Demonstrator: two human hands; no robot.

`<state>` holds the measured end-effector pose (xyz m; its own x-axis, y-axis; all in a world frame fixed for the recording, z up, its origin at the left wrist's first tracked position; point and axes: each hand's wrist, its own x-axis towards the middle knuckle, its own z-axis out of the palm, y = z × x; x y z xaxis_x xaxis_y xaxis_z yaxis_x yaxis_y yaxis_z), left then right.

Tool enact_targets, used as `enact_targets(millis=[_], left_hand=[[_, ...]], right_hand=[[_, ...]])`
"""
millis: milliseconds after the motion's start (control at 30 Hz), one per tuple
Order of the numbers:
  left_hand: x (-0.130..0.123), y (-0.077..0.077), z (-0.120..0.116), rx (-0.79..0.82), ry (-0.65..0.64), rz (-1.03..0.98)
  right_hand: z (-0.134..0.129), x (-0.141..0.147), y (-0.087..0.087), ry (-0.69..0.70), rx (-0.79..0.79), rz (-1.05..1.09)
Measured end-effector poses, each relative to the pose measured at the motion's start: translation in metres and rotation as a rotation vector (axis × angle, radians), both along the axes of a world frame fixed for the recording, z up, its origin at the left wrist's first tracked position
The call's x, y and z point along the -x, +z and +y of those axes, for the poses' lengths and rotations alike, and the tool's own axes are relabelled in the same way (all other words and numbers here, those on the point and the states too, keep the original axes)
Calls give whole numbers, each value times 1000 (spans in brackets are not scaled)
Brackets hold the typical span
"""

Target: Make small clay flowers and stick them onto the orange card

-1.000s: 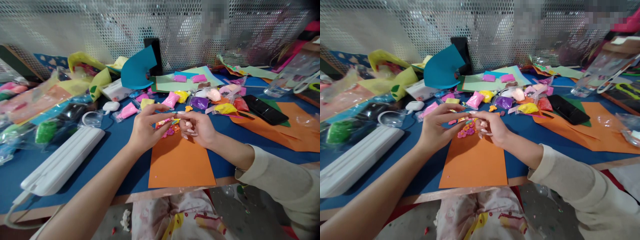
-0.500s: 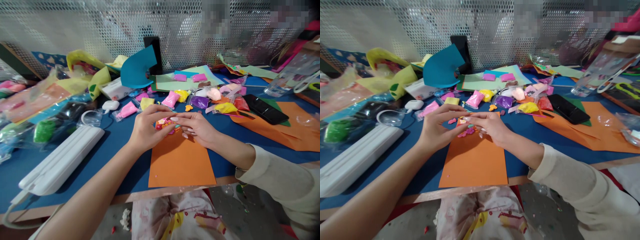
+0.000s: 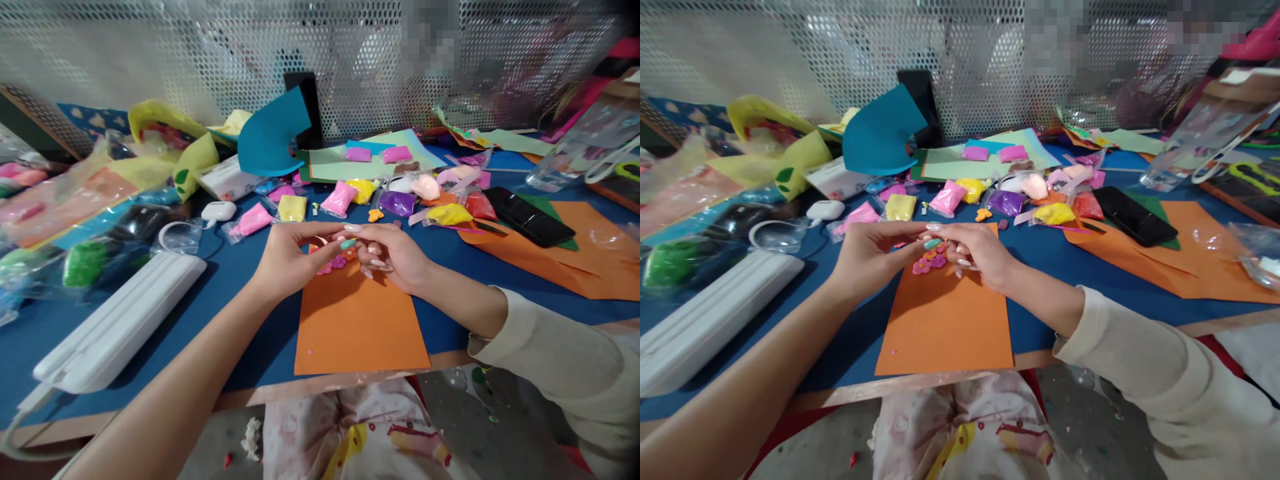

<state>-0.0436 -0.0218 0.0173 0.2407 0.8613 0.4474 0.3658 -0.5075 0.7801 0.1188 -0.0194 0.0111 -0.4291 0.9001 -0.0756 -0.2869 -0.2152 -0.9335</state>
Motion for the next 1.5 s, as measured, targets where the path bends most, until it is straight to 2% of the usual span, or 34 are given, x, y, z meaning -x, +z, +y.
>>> enact_targets(millis=[200,700,867,1067,1167,1267,1367,1433,1500], left_hand=[[2,-1,3,-8,-43,-8],[3,-1,3,-70,-45,29],[3,-2,3,-58,-17,61],[4,-5,4,-21,-1,93],[6,-7,8,-5,18,89],[10,-9,10,-86,128,86],[12,-5,6,-350,230,205],[9,-1,-2,-496,159,318],[2,4,-13,-517,-32,385]], right_hand=[[-1,0,0,0,9,11],[0,0,-2,33,-44,12],[-1,1,1,48,-10,-13],[-1,-1,4,53,110,73],[-1,-1,4,51,111,78],[-1,-1,4,37,32,40],[1,-8,5,9,-111,-44],[4,-20,4,-45,-239,-180],[9,-38,1,-100,-438,-421]])
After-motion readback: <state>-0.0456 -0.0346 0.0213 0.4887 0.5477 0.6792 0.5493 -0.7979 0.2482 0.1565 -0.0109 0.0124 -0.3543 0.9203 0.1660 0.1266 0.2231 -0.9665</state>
